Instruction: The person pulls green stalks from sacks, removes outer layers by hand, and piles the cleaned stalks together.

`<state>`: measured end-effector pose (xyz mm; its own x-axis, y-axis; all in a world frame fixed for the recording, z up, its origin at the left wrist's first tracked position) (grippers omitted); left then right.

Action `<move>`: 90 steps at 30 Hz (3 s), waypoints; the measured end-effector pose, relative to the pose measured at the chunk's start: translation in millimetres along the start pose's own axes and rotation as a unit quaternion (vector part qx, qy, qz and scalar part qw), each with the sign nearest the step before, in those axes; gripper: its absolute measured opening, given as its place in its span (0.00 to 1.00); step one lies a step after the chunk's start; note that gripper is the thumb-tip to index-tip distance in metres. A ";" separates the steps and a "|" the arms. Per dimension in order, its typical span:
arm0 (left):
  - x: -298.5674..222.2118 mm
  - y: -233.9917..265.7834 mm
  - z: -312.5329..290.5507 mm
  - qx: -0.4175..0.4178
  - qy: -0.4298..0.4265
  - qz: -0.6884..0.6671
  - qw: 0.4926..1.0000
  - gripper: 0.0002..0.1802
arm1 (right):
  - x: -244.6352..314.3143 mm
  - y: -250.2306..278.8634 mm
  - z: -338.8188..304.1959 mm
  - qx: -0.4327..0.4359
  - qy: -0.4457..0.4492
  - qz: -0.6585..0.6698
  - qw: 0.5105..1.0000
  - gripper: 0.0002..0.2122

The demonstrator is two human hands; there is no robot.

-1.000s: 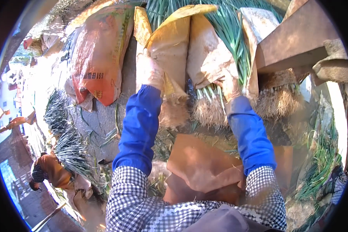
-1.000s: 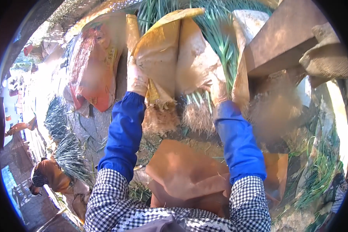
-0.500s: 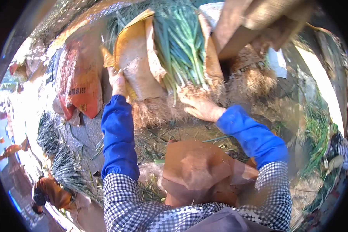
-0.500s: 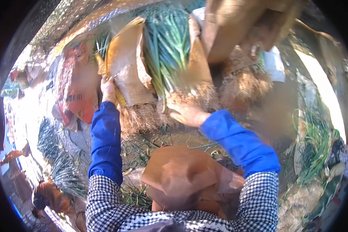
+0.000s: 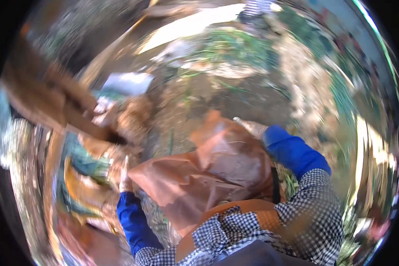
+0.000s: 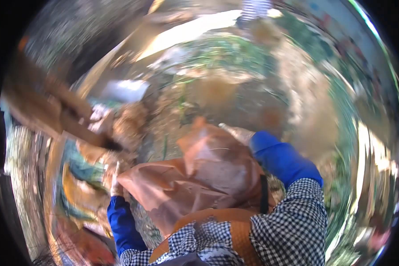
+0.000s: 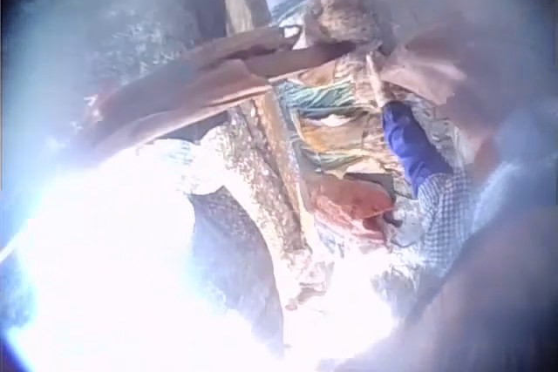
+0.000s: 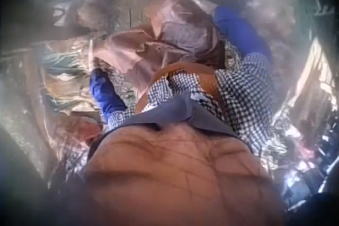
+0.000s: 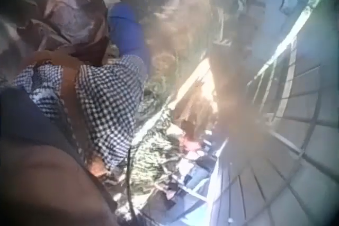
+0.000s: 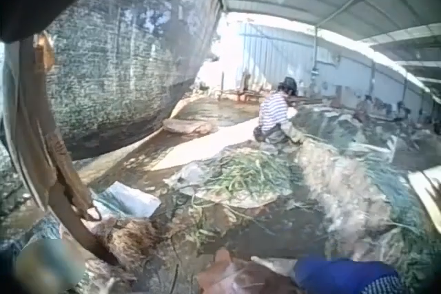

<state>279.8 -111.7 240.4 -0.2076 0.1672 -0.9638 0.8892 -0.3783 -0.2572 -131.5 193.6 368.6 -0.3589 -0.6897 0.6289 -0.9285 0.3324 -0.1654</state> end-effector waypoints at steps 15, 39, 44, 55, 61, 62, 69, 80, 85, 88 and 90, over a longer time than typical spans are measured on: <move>-213.4 -265.7 18.0 0.215 -0.223 0.338 0.889 0.11 | -242.2 150.6 -91.2 -0.441 0.227 -0.118 0.860 0.17; 105.3 -662.0 25.3 0.653 -0.423 0.612 0.141 0.11 | -584.9 -74.7 -134.4 -0.497 -0.133 0.225 0.828 0.14; 109.3 -696.9 12.3 0.628 -0.444 0.630 0.112 0.15 | -580.1 -86.2 -127.5 -0.514 0.022 0.116 0.850 0.13; 135.6 -726.3 -59.9 0.661 -0.394 0.527 0.362 0.14 | -627.1 182.2 -388.4 -0.890 -0.132 0.083 0.429 0.26; 147.6 -867.6 -310.6 0.682 -0.669 0.213 0.205 0.23 | -652.4 268.3 -369.4 -0.819 0.074 0.392 0.413 0.21; 176.5 -897.0 -333.8 0.817 -0.343 0.237 0.397 0.24 | -641.7 281.8 -361.3 -0.796 0.101 0.387 0.454 0.23; 328.8 -998.2 -370.5 0.764 -0.263 0.269 0.525 0.42 | -539.1 338.8 -327.7 -0.491 0.377 0.643 0.450 0.42; 290.5 -922.5 -544.5 0.754 0.155 0.018 0.639 0.28 | -555.0 330.6 -440.3 -0.582 0.373 0.572 0.442 0.27; 272.8 -882.9 -601.4 0.850 0.148 0.048 0.504 0.28 | -552.6 263.8 -453.4 -0.580 0.358 0.535 0.498 0.32; 304.8 -895.8 -527.0 0.874 -0.015 0.134 0.467 0.28 | -620.8 249.8 -451.9 -0.721 -0.073 0.307 0.617 0.23; 281.2 -891.6 -527.5 0.889 -0.129 0.199 0.391 0.31 | -685.2 208.8 -479.9 -0.732 -0.456 0.169 0.477 0.14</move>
<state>-356.4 752.8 235.7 -0.4348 -0.2380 -0.8685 -0.7702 -0.4014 0.4956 -33.8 1044.2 267.7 -0.9766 -0.2087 0.0514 0.0187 0.1560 0.9876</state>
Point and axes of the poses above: each hand's wrist, its own z-axis towards the middle knuckle, its own y-axis out of the back of the hand, x = y × z, the point moved 7 cm from there along z, towards the middle knuckle, and after that the axes turned 15 degrees about -y, right-handed, at the moved point
